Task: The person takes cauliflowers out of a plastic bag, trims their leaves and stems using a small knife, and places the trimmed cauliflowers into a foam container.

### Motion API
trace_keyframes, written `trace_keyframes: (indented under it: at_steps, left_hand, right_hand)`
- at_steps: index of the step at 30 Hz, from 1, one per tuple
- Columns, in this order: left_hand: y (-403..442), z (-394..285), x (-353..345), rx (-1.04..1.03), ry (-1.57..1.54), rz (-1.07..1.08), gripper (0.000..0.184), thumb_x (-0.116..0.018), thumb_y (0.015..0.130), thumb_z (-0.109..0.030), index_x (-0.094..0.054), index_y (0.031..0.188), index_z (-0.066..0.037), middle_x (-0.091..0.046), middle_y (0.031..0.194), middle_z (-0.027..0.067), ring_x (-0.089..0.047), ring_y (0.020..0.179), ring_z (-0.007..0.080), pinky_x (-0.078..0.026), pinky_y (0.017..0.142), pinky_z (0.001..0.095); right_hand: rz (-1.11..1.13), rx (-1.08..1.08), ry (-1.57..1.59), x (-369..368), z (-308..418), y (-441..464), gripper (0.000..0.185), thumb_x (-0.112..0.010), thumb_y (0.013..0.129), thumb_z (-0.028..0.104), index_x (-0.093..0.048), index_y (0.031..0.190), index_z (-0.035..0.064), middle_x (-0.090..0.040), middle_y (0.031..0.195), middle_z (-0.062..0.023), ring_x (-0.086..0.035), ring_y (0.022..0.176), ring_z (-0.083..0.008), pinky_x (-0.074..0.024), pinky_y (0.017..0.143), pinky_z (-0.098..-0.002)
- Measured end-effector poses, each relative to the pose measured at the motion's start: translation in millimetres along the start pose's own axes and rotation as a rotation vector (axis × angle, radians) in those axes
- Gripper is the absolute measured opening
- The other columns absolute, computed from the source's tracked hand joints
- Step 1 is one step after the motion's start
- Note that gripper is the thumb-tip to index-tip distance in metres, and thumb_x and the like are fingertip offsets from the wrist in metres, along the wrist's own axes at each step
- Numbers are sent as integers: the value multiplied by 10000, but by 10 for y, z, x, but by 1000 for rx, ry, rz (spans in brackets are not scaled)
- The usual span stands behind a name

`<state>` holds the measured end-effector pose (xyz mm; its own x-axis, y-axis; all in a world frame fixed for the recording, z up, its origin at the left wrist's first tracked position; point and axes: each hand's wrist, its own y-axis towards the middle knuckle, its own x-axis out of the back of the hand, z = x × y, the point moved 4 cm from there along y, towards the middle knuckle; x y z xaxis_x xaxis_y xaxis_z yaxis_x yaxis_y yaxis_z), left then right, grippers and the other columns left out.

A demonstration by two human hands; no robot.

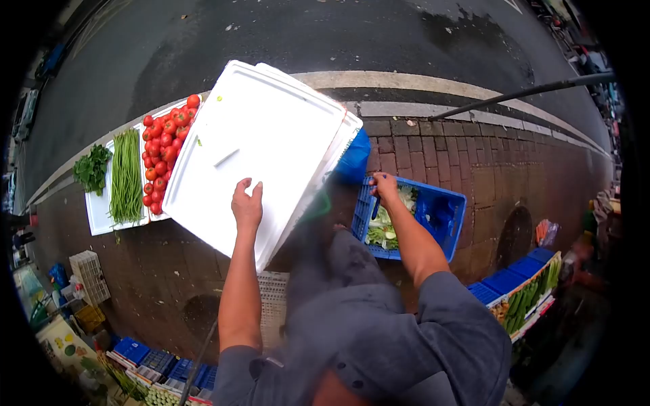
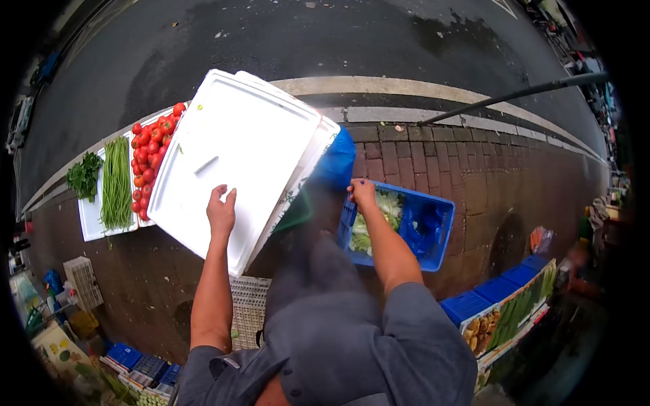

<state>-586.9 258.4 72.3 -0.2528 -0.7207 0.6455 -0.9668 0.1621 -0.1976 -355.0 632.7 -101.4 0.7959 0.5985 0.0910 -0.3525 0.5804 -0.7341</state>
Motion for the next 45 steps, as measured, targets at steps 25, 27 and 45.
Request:
trace_keyframes:
  at_steps: [25,27,45]
  left_hand:
    - [557,622,-892,-120,647,-124,568,-420,1097,-241,-280,1543,82,-228,1631,252,-253,1509,389,-237,1228,487]
    - [559,641,-884,-128,649,-118,562,-415,1097,-232,-277,1544,80,-231,1629,252,-251,1509,391,-236,1227,493]
    - [566,644,-892,-152,530,-157,573,-479,1072,-273,-334,1514,62,-223,1613,284,-250,1490,445,-239,1207,552]
  right_hand:
    - [158,14,-109,-1645,-852,3202,448,-664,913,213,-624,1298,-12,-694,984,-134,-651,617,-217,-552,578,-357]
    - [160,-8,-67,-1822,-942,3285,397,-664,915,206,-633,1247,-8,-677,948,-120,-642,617,-212,-542,562,-359]
    - [27,207,-710,-1663,-1305,3766,440,-732,831,378,-732,956,-44,-713,971,-272,-698,915,-369,-531,777,-437]
